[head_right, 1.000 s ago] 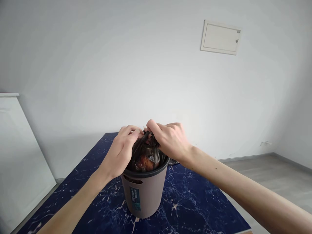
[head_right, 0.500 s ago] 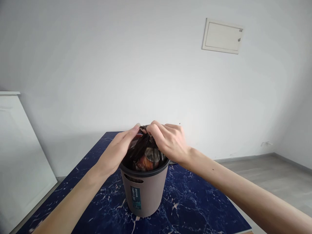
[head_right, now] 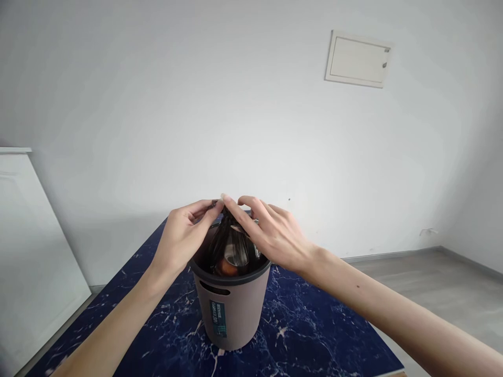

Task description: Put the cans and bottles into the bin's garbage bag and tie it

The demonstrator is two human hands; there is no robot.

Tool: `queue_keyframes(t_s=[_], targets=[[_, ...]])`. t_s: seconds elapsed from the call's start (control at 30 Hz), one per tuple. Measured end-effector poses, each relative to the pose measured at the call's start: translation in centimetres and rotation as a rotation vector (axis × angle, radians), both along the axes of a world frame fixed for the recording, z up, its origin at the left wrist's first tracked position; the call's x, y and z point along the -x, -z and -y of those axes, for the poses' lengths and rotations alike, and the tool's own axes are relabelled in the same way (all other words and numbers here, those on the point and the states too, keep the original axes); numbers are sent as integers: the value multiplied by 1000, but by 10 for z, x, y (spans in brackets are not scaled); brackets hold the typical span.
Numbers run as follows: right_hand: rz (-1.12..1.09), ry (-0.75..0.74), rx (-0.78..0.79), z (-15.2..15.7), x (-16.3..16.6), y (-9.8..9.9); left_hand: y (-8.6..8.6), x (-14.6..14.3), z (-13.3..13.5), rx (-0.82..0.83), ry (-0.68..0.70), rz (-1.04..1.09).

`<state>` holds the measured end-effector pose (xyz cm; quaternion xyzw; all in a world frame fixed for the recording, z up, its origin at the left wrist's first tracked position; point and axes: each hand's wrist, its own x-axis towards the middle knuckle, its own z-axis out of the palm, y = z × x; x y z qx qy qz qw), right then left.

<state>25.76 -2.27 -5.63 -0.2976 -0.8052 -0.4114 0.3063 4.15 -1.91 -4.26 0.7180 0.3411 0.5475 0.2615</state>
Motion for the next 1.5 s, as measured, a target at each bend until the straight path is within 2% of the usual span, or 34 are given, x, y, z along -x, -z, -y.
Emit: queue_keyframes(t_s=[0.2,0.3,0.4,0.53,0.6,0.8,0.97,1.13,1.5], targets=[[39,65,126,3,-12,13,6,13,-7,-67,-216,-204],[76,95,194,13,-17,18,9,23,-10,-47,-270,-293],[60,93,250,26,-21,24,12,33,-11,-7,-249,-334],[23,93,264,36,-22,27,11,40,-8,81,-93,-330],[28,100,258,38,-20,26,8,38,-5,117,-35,-318],[32,88,218,37,-12,23,3,21,-11,181,-12,-379],[-7,87,119,36,-12,24,4,7,-22,74,-66,-400],[-32,44,24,38,-15,22,1,6,-14,-7,-109,-330],[-2,94,215,45,-24,28,11,18,-17,45,-200,-496]])
